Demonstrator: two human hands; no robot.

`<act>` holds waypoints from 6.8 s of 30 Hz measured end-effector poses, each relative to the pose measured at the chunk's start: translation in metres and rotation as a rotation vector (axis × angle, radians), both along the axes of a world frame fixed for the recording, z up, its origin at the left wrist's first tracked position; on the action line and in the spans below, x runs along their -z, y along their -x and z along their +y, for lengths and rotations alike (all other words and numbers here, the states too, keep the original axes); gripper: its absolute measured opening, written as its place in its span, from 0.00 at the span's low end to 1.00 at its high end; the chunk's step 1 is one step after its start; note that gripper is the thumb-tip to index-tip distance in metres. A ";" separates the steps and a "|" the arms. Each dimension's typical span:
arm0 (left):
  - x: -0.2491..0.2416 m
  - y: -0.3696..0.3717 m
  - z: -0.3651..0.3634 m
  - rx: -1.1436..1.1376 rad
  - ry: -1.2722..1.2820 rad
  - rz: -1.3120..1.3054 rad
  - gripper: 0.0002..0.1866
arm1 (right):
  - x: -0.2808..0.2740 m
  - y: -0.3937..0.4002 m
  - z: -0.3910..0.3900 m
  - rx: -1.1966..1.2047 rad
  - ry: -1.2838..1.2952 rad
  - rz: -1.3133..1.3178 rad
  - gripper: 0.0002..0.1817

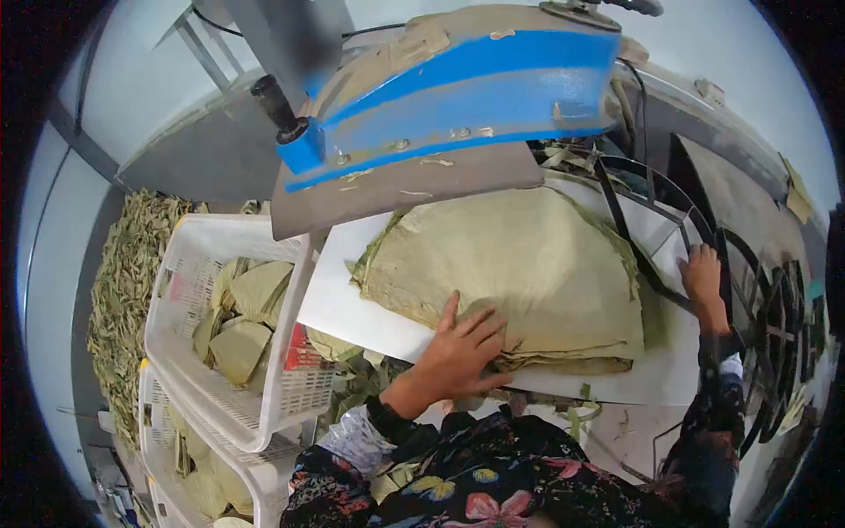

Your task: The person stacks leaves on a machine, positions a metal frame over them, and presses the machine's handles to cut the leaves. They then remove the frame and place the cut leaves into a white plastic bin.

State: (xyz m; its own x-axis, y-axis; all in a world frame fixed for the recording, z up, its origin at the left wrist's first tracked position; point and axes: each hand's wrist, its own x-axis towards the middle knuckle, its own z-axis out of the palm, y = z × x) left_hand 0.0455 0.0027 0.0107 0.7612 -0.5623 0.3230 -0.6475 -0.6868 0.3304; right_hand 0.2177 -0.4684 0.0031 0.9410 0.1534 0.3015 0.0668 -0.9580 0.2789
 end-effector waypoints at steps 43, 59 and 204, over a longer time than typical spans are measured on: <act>0.017 0.008 0.008 0.037 0.127 -0.004 0.35 | -0.083 0.055 0.267 -0.620 -0.194 0.426 0.14; 0.015 0.024 0.005 0.010 0.152 -0.048 0.37 | -0.070 0.040 0.259 -0.618 -0.155 0.400 0.13; -0.159 -0.223 0.246 -0.518 1.289 0.036 0.14 | -0.013 0.064 0.263 -0.579 -0.307 0.039 0.07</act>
